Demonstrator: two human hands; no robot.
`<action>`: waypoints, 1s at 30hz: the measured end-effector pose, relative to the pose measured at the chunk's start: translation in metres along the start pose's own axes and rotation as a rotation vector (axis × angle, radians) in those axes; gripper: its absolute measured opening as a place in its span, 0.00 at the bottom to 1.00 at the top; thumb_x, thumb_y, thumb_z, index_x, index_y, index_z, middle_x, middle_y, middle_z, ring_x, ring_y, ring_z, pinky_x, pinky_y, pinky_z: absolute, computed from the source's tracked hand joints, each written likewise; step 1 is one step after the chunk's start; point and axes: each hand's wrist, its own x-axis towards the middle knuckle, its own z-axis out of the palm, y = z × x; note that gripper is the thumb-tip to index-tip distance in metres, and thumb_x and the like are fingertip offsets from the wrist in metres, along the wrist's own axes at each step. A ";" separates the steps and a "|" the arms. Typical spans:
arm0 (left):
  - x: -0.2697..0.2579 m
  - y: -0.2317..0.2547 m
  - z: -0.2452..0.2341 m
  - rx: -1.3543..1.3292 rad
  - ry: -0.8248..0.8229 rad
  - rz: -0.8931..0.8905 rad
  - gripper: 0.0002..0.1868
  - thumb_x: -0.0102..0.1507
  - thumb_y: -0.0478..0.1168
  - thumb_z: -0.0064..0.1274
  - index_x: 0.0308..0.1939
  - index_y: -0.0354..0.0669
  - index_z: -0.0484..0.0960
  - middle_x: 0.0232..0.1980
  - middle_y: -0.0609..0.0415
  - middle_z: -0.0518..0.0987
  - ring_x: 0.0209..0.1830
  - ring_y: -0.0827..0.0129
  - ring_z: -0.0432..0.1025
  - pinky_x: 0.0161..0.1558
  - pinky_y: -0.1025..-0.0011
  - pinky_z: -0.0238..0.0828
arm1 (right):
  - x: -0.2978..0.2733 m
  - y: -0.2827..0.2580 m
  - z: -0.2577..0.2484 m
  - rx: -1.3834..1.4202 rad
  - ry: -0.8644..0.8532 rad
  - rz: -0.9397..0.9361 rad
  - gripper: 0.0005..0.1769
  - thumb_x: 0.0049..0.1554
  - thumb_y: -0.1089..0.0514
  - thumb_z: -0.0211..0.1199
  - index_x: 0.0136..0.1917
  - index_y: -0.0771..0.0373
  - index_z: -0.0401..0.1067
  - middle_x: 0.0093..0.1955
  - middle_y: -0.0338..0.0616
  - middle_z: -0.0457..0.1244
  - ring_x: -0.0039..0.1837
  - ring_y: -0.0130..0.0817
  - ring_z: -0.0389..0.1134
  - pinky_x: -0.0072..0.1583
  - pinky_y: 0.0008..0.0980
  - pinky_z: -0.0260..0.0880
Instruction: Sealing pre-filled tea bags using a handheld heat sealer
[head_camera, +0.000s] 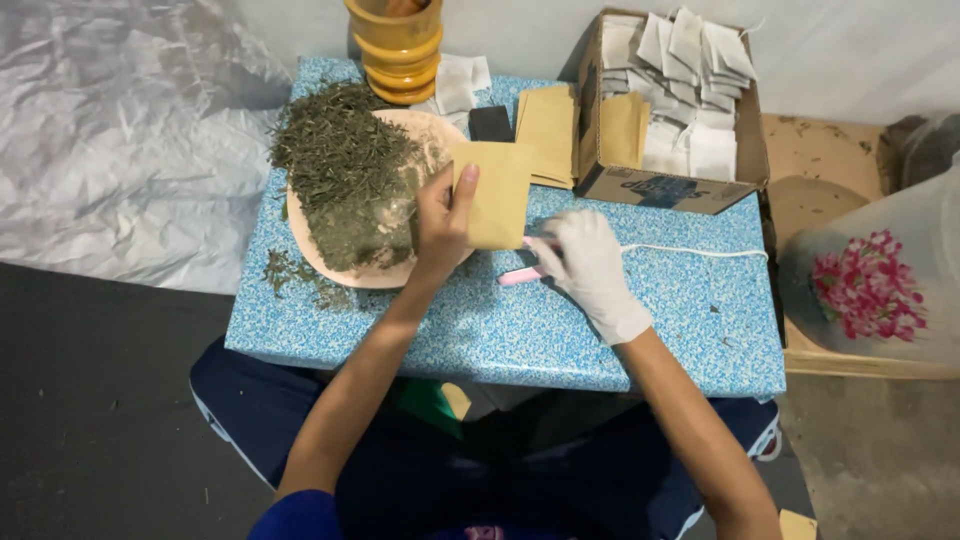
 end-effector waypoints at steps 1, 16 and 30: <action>-0.002 -0.024 -0.005 -0.001 0.004 0.008 0.20 0.76 0.45 0.51 0.30 0.44 0.80 0.25 0.59 0.75 0.28 0.79 0.71 0.37 0.77 0.73 | -0.008 0.009 0.011 -0.004 0.003 -0.007 0.27 0.69 0.29 0.53 0.41 0.48 0.74 0.33 0.28 0.64 0.40 0.35 0.69 0.48 0.37 0.69; -0.009 -0.084 0.066 -0.142 -0.058 -0.056 0.20 0.76 0.47 0.52 0.30 0.45 0.79 0.24 0.60 0.77 0.26 0.81 0.70 0.33 0.79 0.72 | -0.028 0.000 0.000 0.777 0.592 0.285 0.10 0.64 0.66 0.69 0.55 0.64 0.69 0.63 0.56 0.67 0.54 0.40 0.72 0.44 0.37 0.81; 0.062 -0.131 0.153 0.437 -0.108 0.194 0.22 0.72 0.39 0.57 0.69 0.62 0.74 0.68 0.62 0.76 0.71 0.67 0.72 0.72 0.57 0.63 | 0.029 0.075 -0.083 0.544 0.885 0.421 0.04 0.68 0.71 0.65 0.56 0.69 0.77 0.50 0.48 0.70 0.47 0.30 0.69 0.46 0.26 0.71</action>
